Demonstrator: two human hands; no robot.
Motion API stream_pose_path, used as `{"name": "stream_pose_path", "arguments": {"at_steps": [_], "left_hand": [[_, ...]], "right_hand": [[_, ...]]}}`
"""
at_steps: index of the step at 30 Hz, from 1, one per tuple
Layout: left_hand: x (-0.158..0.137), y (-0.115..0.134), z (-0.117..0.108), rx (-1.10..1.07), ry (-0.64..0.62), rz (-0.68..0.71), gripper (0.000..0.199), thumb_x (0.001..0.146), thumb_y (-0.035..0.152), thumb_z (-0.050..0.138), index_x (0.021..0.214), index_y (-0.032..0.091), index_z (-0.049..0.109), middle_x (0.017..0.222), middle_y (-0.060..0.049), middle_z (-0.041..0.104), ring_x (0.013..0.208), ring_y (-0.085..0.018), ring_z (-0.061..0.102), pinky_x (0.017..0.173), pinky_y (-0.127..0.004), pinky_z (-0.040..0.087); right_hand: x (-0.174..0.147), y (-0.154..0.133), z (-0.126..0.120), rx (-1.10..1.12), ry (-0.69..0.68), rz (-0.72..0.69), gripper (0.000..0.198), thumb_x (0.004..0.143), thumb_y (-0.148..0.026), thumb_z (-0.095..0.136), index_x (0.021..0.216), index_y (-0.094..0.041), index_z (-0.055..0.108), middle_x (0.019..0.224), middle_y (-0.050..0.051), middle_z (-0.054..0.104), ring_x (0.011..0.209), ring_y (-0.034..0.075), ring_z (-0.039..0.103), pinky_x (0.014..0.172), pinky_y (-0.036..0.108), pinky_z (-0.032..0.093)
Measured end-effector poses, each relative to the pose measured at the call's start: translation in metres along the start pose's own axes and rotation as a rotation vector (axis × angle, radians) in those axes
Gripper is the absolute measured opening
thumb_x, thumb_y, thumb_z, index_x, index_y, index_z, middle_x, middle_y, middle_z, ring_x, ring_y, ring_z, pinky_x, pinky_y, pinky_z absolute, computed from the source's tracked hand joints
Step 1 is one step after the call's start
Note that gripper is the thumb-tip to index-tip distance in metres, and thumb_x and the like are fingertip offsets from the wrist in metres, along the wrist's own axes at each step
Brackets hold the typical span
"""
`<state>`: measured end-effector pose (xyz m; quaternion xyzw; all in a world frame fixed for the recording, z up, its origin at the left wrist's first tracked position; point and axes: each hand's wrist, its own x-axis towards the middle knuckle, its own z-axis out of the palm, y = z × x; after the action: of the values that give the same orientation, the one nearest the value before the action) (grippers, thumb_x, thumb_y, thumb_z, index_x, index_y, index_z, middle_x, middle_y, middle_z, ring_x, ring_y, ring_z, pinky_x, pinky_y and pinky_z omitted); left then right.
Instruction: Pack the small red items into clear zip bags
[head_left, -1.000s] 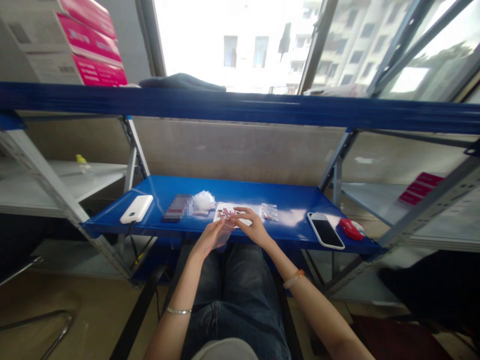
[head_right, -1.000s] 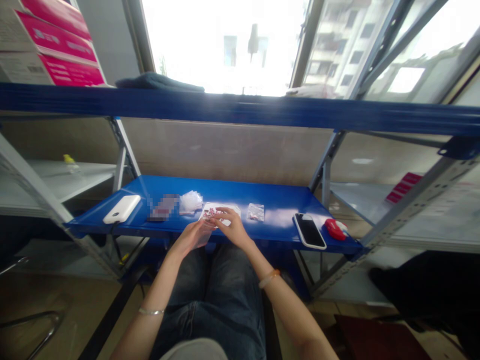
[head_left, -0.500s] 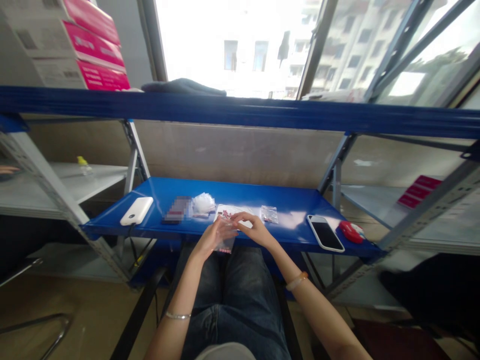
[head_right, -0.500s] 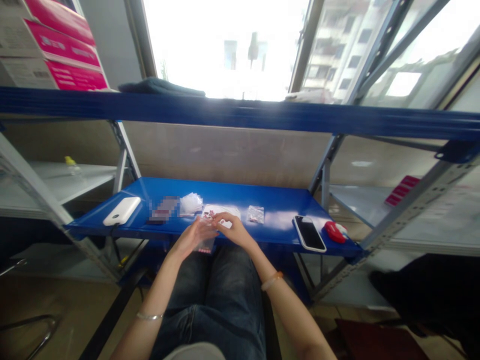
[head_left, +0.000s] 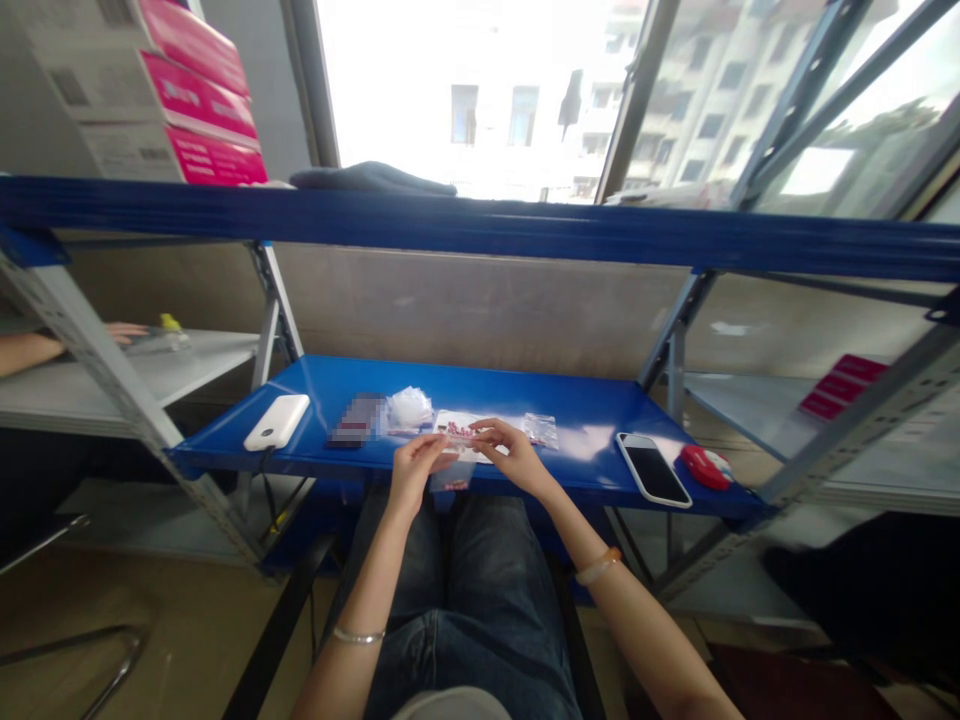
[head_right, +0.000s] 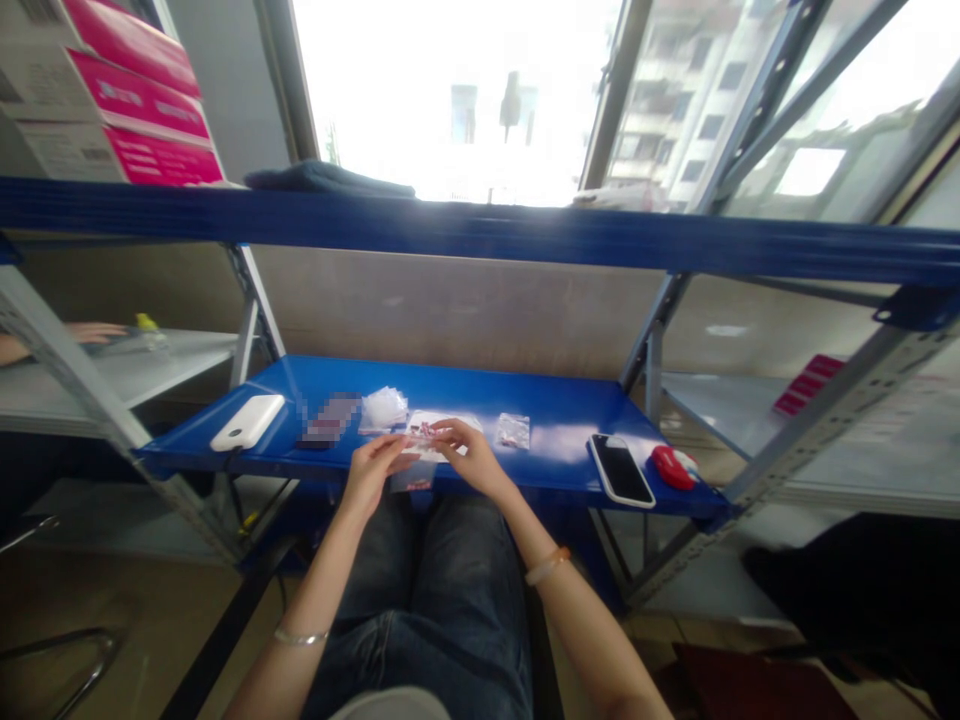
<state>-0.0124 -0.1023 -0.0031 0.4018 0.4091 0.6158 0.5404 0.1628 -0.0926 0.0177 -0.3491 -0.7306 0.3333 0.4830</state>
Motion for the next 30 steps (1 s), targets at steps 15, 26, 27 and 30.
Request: {"name": "stream_pose_path", "arguments": {"at_steps": [15, 26, 27, 30], "left_hand": [[0.0, 0.003, 0.0, 0.103, 0.041, 0.101, 0.027, 0.06, 0.036, 0.077, 0.074, 0.015, 0.067, 0.064, -0.001, 0.069, 0.067, -0.019, 0.069, 0.058, -0.023, 0.048], [-0.002, 0.008, 0.003, 0.059, 0.001, 0.096, 0.027, 0.062, 0.036, 0.076, 0.076, 0.015, 0.065, 0.067, -0.001, 0.069, 0.062, -0.017, 0.068, 0.059, -0.023, 0.048], [-0.002, 0.008, 0.003, 0.063, -0.009, 0.099, 0.028, 0.063, 0.037, 0.075, 0.078, 0.015, 0.065, 0.069, -0.001, 0.07, 0.063, -0.017, 0.068, 0.059, -0.023, 0.048], [-0.002, 0.005, 0.004, 0.114, -0.034, 0.12, 0.031, 0.067, 0.04, 0.072, 0.083, 0.015, 0.066, 0.077, -0.004, 0.071, 0.066, -0.018, 0.068, 0.06, -0.024, 0.049]], "right_hand": [[0.001, 0.0, 0.0, -0.045, 0.087, -0.025, 0.019, 0.079, -0.035, 0.061, 0.089, -0.019, 0.058, 0.077, 0.004, 0.069, 0.073, 0.017, 0.065, 0.065, 0.028, 0.047], [0.004, 0.007, 0.0, 0.174, -0.003, 0.121, 0.029, 0.071, -0.043, 0.069, 0.086, -0.017, 0.066, 0.08, 0.004, 0.069, 0.069, 0.015, 0.061, 0.064, 0.028, 0.045], [0.004, 0.008, 0.0, 0.178, 0.0, 0.125, 0.028, 0.071, -0.043, 0.069, 0.082, -0.017, 0.066, 0.077, 0.003, 0.068, 0.068, 0.015, 0.06, 0.064, 0.027, 0.045], [0.004, 0.009, 0.0, 0.159, 0.008, 0.117, 0.027, 0.072, -0.044, 0.068, 0.077, -0.017, 0.066, 0.074, 0.002, 0.067, 0.066, 0.014, 0.058, 0.063, 0.027, 0.044]]}}
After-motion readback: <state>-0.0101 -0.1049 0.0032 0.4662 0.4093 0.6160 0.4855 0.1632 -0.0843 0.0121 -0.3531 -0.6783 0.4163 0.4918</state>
